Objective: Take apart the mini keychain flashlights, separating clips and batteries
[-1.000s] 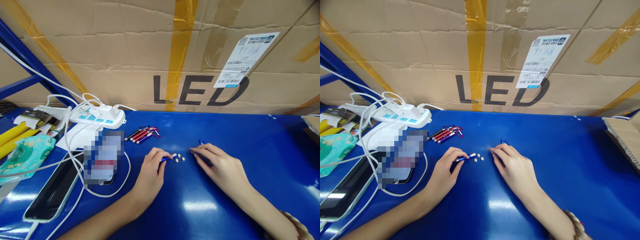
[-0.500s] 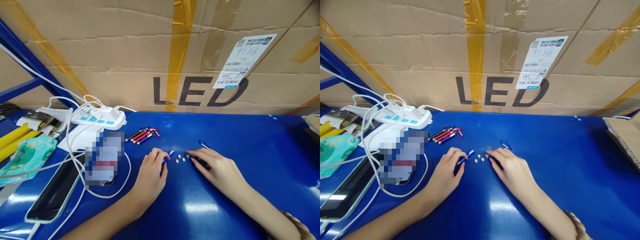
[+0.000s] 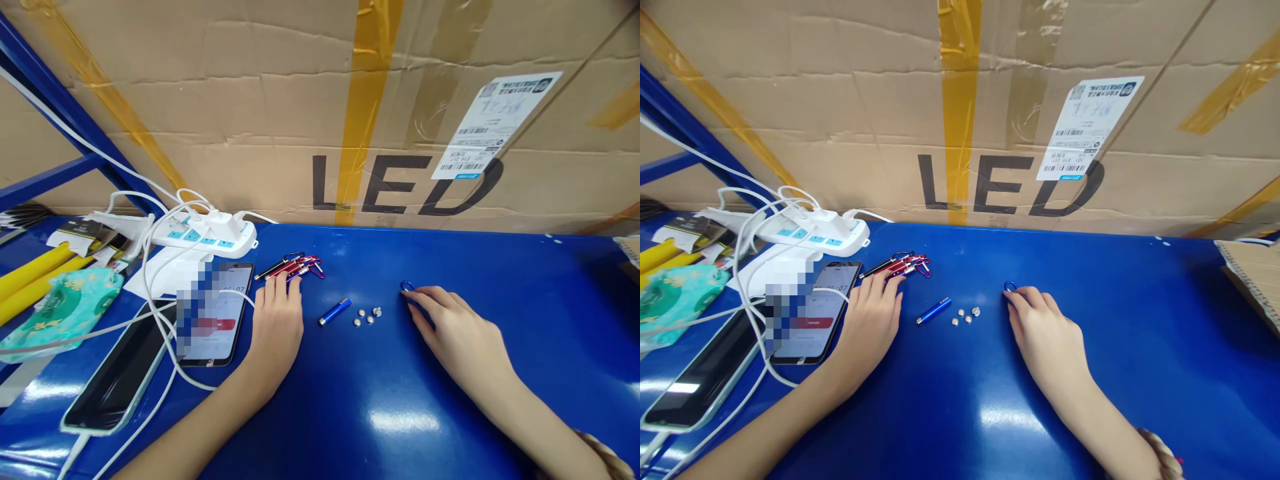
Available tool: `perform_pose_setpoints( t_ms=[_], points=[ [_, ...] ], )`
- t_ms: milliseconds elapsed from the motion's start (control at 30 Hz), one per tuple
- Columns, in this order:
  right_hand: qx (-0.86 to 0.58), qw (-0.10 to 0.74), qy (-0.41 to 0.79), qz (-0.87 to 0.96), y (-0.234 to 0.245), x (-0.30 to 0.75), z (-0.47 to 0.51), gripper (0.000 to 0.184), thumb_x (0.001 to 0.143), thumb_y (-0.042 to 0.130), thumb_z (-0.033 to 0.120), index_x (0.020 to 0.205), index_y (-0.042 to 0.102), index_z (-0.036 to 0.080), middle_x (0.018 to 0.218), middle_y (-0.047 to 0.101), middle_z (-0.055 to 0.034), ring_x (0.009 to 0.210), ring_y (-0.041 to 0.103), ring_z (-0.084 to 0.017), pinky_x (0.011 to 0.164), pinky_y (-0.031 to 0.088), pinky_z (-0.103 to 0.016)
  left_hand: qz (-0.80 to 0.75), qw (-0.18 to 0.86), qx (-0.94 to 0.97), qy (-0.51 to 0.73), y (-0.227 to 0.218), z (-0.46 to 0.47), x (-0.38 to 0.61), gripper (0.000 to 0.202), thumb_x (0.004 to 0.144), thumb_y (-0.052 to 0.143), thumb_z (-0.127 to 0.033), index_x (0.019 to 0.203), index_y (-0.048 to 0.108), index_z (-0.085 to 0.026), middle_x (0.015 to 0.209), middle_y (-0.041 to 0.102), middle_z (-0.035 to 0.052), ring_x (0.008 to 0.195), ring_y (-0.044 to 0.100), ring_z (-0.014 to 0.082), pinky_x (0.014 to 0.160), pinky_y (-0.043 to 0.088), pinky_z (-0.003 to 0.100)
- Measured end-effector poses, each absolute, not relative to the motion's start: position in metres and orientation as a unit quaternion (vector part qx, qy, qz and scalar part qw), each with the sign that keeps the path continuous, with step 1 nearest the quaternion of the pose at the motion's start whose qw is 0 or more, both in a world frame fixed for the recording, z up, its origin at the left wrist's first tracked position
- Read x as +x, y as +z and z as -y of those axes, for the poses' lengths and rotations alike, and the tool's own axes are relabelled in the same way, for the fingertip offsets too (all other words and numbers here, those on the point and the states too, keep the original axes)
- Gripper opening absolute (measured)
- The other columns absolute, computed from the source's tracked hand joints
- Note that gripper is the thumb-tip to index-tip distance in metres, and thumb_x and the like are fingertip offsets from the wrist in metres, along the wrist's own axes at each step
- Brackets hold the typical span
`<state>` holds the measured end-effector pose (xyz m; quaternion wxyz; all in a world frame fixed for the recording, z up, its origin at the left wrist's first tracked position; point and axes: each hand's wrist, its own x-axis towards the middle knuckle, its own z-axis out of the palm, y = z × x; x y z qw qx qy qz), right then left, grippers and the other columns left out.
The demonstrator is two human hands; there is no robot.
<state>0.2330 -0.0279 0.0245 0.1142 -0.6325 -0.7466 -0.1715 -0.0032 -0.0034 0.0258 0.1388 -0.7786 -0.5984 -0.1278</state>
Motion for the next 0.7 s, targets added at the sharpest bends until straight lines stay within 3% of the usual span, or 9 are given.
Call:
perform_pose_setpoints(
  t_ms=[133,267,433,700],
  points=[
    [-0.612,0.124,-0.162,0.764,0.024,0.233,0.028,0.027,0.086,0.041,0.017,0.094,0.067,0.019,0.091,0.067,-0.0021,0.075,0.063,-0.018,0.036,0.044,-0.022,0.599,0.167,-0.777,-0.099,0.022,0.002,-0.007,0.031,0.083,0.043,-0.004,0.111,0.055,-0.008,0.096,0.059,0.0146,0.085,0.055,0.0301,0.07,0.042,0.039],
    [-0.61,0.133,-0.154,0.766,0.025,0.232,0.029,0.027,0.085,0.041,0.018,0.095,0.066,0.019,0.091,0.067,-0.0022,0.076,0.063,-0.018,0.037,0.045,-0.022,0.591,0.15,-0.783,-0.125,0.018,-0.001,-0.009,0.032,0.081,0.042,-0.003,0.111,0.055,-0.006,0.093,0.059,0.0148,0.086,0.054,0.0299,0.071,0.043,0.039],
    [-0.605,0.145,-0.144,0.77,0.025,0.229,0.031,0.026,0.086,0.042,0.023,0.096,0.066,0.02,0.091,0.066,-0.003,0.077,0.063,-0.018,0.038,0.046,-0.023,0.541,0.075,-0.806,-0.23,0.014,-0.001,-0.008,0.038,0.081,0.033,0.004,0.112,0.054,-0.005,0.092,0.055,0.0141,0.089,0.053,0.0256,0.076,0.045,0.037],
    [-0.584,0.204,-0.078,0.782,0.03,0.22,0.033,0.029,0.088,0.041,0.032,0.107,0.061,0.021,0.099,0.063,-0.0048,0.089,0.062,-0.02,0.057,0.055,-0.027,0.477,-0.075,-0.78,-0.399,0.026,0.004,0.0,0.031,0.089,0.036,-0.007,0.109,0.058,-0.012,0.091,0.053,0.0091,0.086,0.053,0.0203,0.078,0.045,0.034]
  ],
)
